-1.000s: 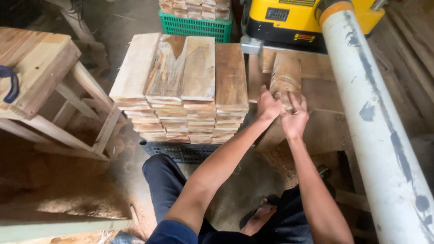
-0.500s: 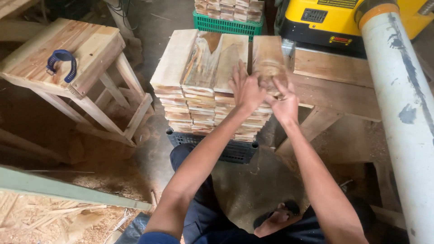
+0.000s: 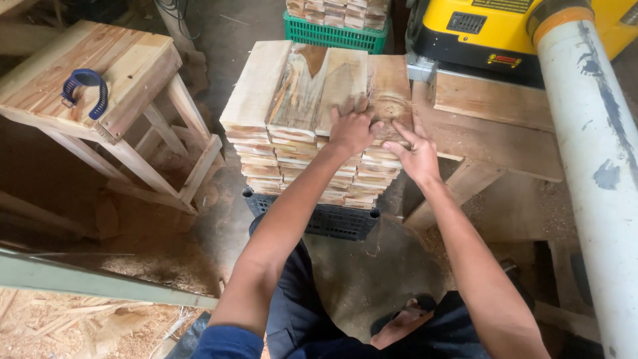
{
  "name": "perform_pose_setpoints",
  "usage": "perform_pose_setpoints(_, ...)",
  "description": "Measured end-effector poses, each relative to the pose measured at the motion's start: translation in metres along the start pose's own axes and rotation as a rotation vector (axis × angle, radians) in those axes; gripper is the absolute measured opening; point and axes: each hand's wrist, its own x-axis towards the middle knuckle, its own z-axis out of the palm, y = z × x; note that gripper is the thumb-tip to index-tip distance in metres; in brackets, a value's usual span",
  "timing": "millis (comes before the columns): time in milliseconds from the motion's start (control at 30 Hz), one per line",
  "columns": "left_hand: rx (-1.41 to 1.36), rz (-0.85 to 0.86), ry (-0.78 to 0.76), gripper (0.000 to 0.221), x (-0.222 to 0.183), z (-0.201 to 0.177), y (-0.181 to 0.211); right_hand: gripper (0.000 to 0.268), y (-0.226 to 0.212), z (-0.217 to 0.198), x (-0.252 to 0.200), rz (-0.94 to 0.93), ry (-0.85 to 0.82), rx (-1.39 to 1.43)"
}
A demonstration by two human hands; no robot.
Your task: Feeding individual wooden boards into a thickness planer machine to smooth and level their surfaces.
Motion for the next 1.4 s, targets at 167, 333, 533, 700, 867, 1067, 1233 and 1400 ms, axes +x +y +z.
perform_pose_setpoints(167, 0.13, 0.032, 0.004, 0.062, -0.016, -0.004, 0.009, 0.051, -0.023, 0.001, -0.017, -0.035, 0.043, 0.037)
perform_pose_setpoints(333, 0.166, 0.041, 0.065, 0.059, -0.023, -0.003, 0.011, 0.052, -0.017, 0.008, -0.02, 0.017, 0.067, 0.094)
perform_pose_setpoints(533, 0.18, 0.044, 0.087, 0.06, -0.017, 0.008, 0.008, 0.053, -0.022, 0.004, -0.023, 0.061, 0.061, 0.151)
perform_pose_setpoints(700, 0.184, 0.042, 0.078, 0.061, -0.015, 0.009, 0.006, 0.052, -0.024, 0.005, -0.025, 0.071, 0.059, 0.17)
perform_pose_setpoints(867, 0.184, 0.058, 0.121, 0.061, -0.017, 0.011, 0.007, 0.052, -0.026, 0.005, -0.027, 0.089, 0.073, 0.172)
perform_pose_setpoints(1067, 0.178, 0.061, 0.143, 0.06, -0.018, 0.013, 0.007, 0.054, -0.022, 0.007, -0.028, 0.073, 0.065, 0.149)
perform_pose_setpoints(1233, 0.17, 0.058, 0.159, 0.061, -0.017, 0.016, 0.006, 0.053, -0.017, 0.008, -0.028, 0.085, 0.045, 0.169)
perform_pose_setpoints(1400, 0.173, 0.067, 0.181, 0.058, -0.015, 0.021, 0.004, 0.055, -0.007, 0.006, -0.028, 0.099, 0.023, 0.136)
